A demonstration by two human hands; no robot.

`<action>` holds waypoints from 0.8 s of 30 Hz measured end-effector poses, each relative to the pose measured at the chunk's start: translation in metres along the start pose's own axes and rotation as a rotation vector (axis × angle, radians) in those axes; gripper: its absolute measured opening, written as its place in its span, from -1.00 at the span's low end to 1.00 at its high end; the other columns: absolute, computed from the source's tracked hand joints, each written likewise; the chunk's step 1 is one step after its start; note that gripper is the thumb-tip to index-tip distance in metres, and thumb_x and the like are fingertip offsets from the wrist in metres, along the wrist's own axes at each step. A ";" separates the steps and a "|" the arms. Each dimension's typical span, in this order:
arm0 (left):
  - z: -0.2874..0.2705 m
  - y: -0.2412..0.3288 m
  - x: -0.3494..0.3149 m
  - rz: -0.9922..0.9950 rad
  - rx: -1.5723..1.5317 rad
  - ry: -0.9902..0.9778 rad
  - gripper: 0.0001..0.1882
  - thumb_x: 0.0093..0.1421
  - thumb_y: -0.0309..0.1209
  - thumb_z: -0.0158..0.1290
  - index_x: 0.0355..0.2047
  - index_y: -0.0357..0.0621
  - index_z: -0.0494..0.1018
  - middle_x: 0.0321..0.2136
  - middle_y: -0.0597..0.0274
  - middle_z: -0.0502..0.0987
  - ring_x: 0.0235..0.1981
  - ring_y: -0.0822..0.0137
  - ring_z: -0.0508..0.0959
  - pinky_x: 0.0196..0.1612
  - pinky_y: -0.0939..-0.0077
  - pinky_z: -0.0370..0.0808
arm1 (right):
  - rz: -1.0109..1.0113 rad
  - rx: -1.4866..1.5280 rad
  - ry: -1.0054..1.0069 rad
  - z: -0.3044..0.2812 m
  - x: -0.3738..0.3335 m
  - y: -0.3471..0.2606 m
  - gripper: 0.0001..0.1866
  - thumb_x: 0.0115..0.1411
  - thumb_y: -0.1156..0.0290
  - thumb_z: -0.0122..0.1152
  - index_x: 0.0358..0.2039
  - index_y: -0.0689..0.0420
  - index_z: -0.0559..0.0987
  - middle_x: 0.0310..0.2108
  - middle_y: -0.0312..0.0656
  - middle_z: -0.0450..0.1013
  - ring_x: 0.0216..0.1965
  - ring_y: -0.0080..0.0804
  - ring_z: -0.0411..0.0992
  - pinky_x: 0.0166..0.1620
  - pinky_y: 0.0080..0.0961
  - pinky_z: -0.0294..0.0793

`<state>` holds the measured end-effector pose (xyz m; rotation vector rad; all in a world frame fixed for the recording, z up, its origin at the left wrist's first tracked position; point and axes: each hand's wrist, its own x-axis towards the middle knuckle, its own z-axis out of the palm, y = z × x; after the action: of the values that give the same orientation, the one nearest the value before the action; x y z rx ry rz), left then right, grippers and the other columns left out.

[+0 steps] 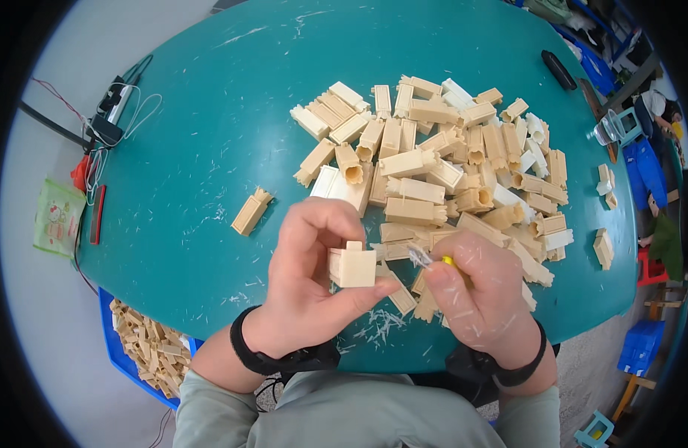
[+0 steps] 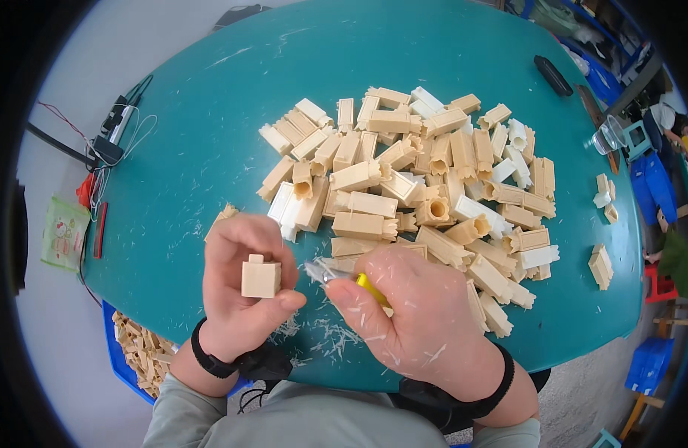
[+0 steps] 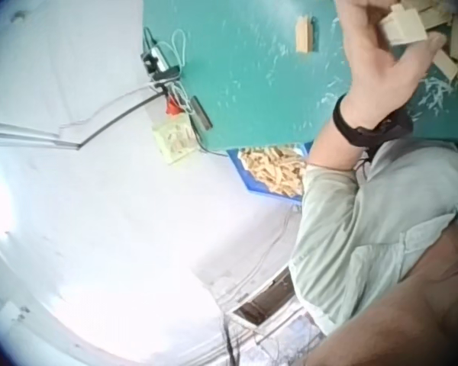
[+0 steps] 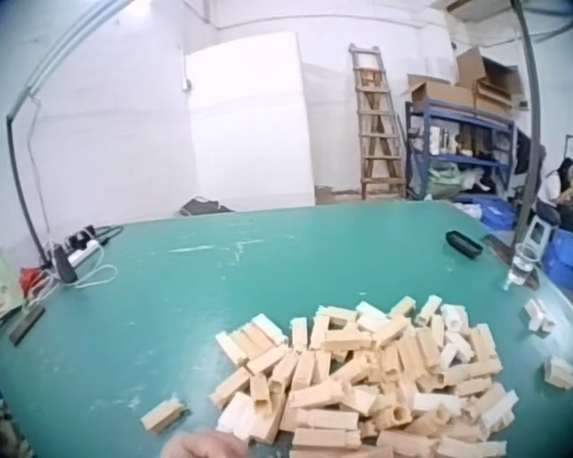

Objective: The person uses a small knife to carve and smooth the edges of small rectangular wooden blocks. They pick up each block from a pile on a green table, trim the sides, and place the finished pieces into a blue bin. The task is performed repeatedly in a workshop setting with other workers visible in the background.

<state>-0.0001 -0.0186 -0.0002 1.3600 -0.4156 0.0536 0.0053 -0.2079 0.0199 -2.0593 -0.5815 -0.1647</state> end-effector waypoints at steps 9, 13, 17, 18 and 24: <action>-0.010 0.007 0.008 0.136 0.416 -0.177 -0.58 0.03 -0.38 0.13 -0.17 -0.18 0.19 -0.31 0.09 0.37 -0.34 0.35 0.45 -0.27 0.53 0.39 | -0.084 0.017 -0.076 -0.005 -0.003 0.000 -0.75 0.02 0.24 0.22 -0.53 0.15 0.45 -0.67 -0.20 0.33 -0.70 -0.29 0.31 -0.65 -0.48 0.25; 0.002 0.004 0.000 0.046 0.110 -0.031 -0.61 0.05 -0.39 0.11 -0.19 -0.18 0.19 -0.33 0.07 0.41 -0.34 0.35 0.45 -0.26 0.52 0.40 | -0.095 0.000 -0.099 -0.003 -0.003 0.000 -0.74 0.02 0.20 0.22 -0.53 0.14 0.46 -0.68 -0.22 0.32 -0.70 -0.31 0.31 -0.66 -0.50 0.24; 0.000 0.003 0.001 0.047 0.073 -0.081 -0.64 0.05 -0.41 0.11 -0.23 -0.16 0.19 -0.33 0.05 0.41 -0.34 0.35 0.44 -0.26 0.52 0.40 | -0.127 -0.014 -0.078 -0.001 -0.004 0.001 -0.73 0.01 0.19 0.22 -0.54 0.13 0.45 -0.68 -0.23 0.31 -0.71 -0.33 0.30 -0.67 -0.50 0.23; 0.001 0.003 0.001 0.039 0.069 -0.076 -0.64 0.05 -0.41 0.11 -0.23 -0.16 0.19 -0.33 0.05 0.41 -0.35 0.35 0.44 -0.27 0.53 0.40 | -0.131 -0.020 -0.081 -0.001 -0.003 0.001 -0.73 0.01 0.19 0.23 -0.54 0.12 0.45 -0.69 -0.23 0.31 -0.71 -0.33 0.30 -0.67 -0.50 0.22; 0.001 0.004 0.000 -0.025 0.004 -0.129 -0.66 0.05 -0.42 0.11 -0.25 -0.15 0.19 -0.35 0.07 0.40 -0.39 0.39 0.43 -0.33 0.58 0.37 | -0.173 -0.078 -0.054 -0.002 -0.001 0.007 -0.73 0.00 0.20 0.24 -0.56 0.12 0.43 -0.70 -0.24 0.29 -0.72 -0.33 0.29 -0.68 -0.50 0.21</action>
<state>-0.0019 -0.0182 0.0039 1.3762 -0.5069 -0.0543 0.0079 -0.2129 0.0152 -2.0928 -0.7982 -0.2371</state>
